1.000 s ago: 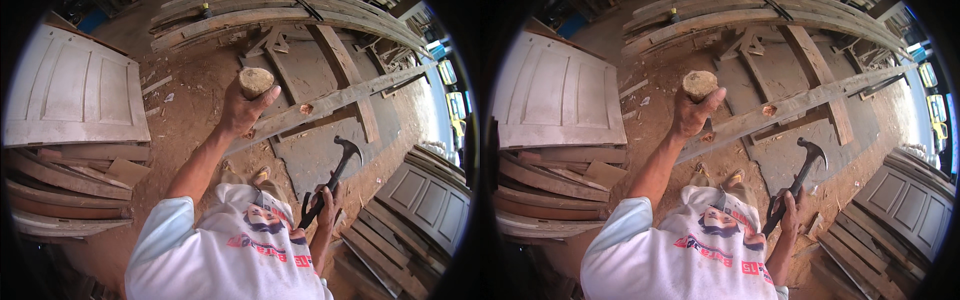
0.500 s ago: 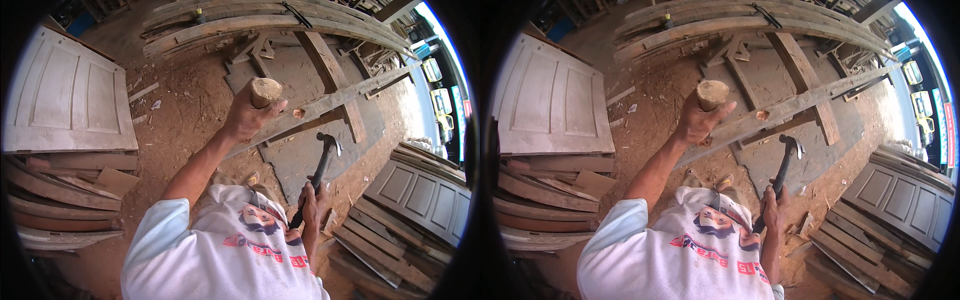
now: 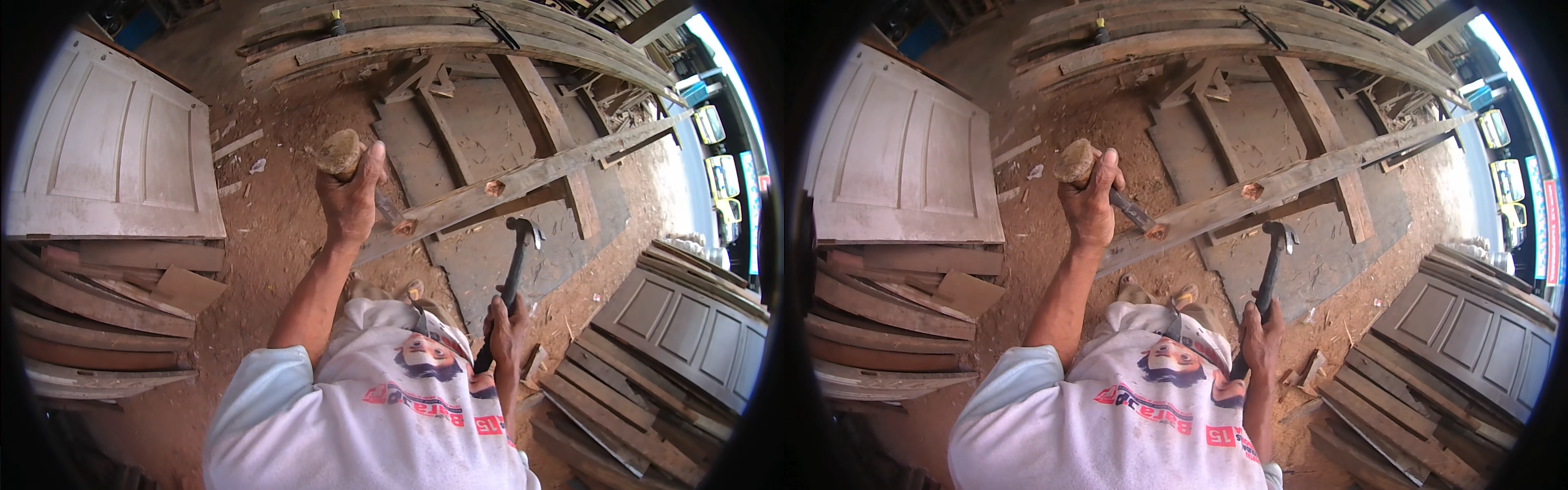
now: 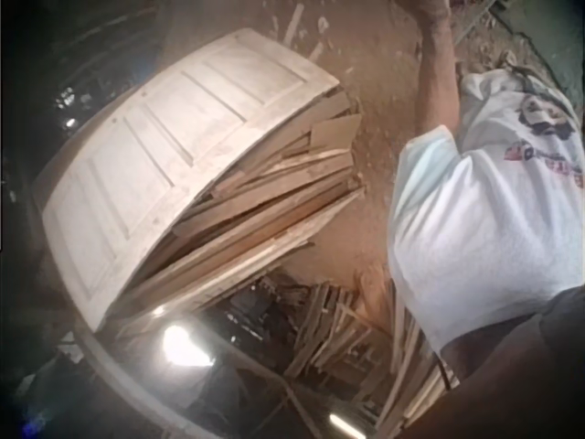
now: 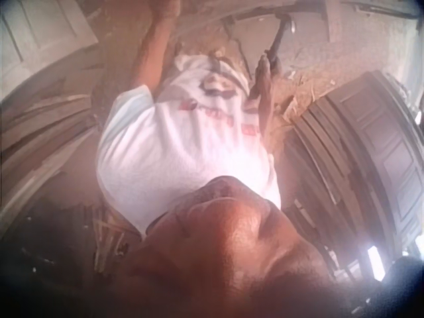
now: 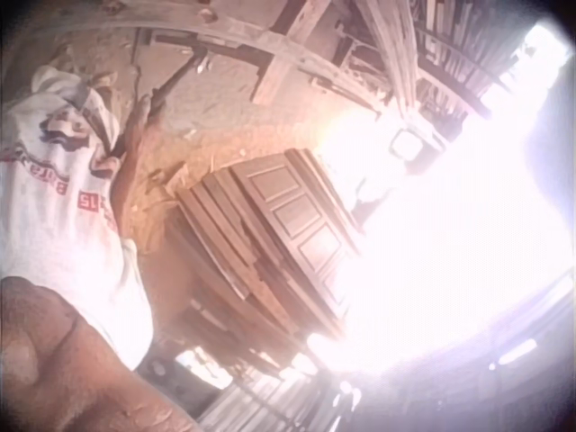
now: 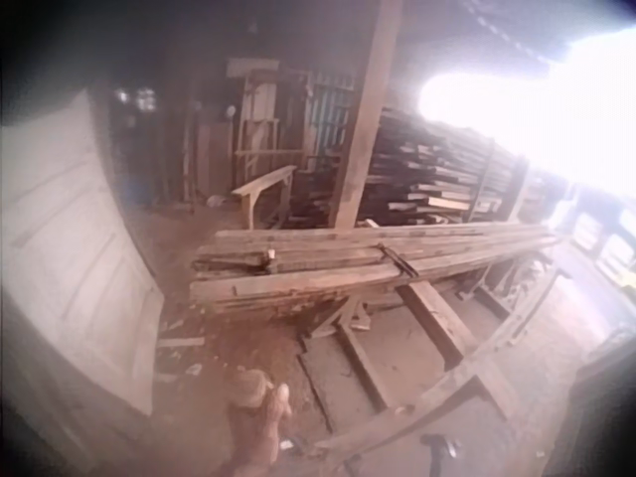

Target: The person repeatedly strikes a small cylindrical wooden object with a hammer while holding it in the other hand. The person also briefly handles a small yellow object and a screwdriver before resuming hammering.

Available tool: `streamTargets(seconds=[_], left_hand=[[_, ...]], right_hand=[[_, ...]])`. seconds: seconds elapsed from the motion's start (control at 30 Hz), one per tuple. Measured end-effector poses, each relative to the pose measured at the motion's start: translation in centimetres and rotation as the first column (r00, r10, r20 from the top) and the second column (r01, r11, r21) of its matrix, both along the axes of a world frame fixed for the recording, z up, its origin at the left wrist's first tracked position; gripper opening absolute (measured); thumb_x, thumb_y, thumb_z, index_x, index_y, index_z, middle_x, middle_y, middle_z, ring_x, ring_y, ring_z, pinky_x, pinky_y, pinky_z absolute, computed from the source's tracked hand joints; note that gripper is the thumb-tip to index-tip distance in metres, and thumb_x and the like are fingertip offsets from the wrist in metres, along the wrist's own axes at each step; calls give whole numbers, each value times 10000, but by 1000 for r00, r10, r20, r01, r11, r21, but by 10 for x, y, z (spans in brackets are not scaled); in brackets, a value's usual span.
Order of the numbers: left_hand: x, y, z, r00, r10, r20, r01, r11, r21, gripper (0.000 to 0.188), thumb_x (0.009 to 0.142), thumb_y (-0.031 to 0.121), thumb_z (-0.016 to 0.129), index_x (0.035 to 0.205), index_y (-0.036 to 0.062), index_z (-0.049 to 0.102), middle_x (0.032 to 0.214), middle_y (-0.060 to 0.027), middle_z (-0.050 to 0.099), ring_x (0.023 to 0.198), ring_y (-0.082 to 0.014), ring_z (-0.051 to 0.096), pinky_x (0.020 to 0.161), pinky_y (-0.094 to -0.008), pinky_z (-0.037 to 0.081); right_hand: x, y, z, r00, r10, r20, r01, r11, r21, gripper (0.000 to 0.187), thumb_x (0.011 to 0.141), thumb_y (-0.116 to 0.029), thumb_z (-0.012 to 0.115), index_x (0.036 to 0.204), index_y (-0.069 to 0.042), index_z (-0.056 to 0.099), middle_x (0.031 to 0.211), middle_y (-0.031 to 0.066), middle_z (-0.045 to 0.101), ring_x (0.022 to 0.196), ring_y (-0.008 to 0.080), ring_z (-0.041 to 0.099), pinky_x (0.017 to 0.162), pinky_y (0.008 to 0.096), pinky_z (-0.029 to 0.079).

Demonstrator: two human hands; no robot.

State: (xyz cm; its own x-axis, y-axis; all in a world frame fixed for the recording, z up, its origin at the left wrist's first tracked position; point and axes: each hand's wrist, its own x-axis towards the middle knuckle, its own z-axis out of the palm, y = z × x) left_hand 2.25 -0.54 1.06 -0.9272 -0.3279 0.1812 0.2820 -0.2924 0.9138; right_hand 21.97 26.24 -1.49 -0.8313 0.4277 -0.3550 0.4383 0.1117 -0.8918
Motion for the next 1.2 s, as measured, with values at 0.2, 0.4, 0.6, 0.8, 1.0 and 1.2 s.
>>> streamTargets(seconds=[0.2,0.4,0.6,0.8,1.0,1.2], left_hand=[[11,-8,-9,995,95,-21,-94,994,51,143,970,174,707,937,86,599,720,9,556,662,-92,540,618,-286,454],[19,-8,-5,982,187,-19,-185,980,72,229,987,213,701,861,76,568,700,23,569,653,-70,524,621,-261,426],[21,-8,-7,991,117,-66,-115,993,34,211,1000,243,667,929,66,578,751,-2,564,703,-104,539,670,-304,455],[16,-6,-23,989,128,-77,-126,992,30,331,1012,390,657,1019,76,552,916,0,562,842,-108,531,766,-322,462],[-6,-10,-42,996,93,-1,-91,978,185,378,991,432,689,1083,90,557,972,12,550,879,-103,531,790,-327,476],[-18,-11,-22,976,72,-203,-29,978,208,416,992,460,673,1142,85,574,948,-4,570,818,-99,546,702,-303,478]], right_hand=[[-2,4,-4,997,75,24,-75,997,22,351,1005,-263,657,1239,-10,592,707,-22,541,540,71,501,480,238,394],[-9,-1,7,985,161,68,-165,985,50,396,1004,-289,660,1265,-2,579,724,-19,542,554,75,509,494,246,407],[-15,-5,16,978,192,85,-197,979,57,424,1002,-317,667,1266,1,574,725,-19,539,558,74,505,498,248,408],[-27,-13,34,973,232,20,-233,970,75,442,999,-336,679,1268,0,575,723,-22,539,560,72,506,497,249,408],[-31,-21,34,966,259,15,-259,963,75,437,997,-329,683,1271,-4,582,718,-20,542,540,75,503,485,244,396],[-24,-14,10,943,331,19,-330,931,154,469,997,-363,675,1273,3,580,692,-20,539,519,81,502,473,246,385]])
